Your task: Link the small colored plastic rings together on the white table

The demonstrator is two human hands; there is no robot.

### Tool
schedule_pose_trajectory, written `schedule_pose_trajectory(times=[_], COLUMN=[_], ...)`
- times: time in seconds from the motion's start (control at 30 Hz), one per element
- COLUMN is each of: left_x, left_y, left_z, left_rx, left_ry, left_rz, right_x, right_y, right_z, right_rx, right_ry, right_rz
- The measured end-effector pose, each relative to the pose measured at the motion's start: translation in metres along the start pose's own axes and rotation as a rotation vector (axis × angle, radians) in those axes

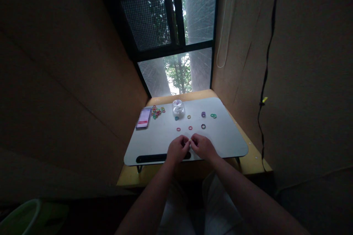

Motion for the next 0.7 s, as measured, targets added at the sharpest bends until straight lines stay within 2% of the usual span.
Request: schedule_pose_trajectory(times=[0.7], left_x=[-0.0007], left_y=[0.0033], left_z=[0.0003], left_rx=[-0.029], left_ry=[-0.012], left_rz=[-0.033], right_x=[-0.0019], right_y=[-0.0011], right_z=[0.0000], right_rx=[-0.004], right_ry=[0.005], right_rz=[-0.005])
Point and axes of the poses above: each hand's wrist, its own z-axis away from the middle knuckle, its own x-axis out of the palm, y = z × x, the point moved 10 cm from there along -z, towards the middle knuckle, and after that the axes turned 8 degrees about y, right-handed, at the moved point
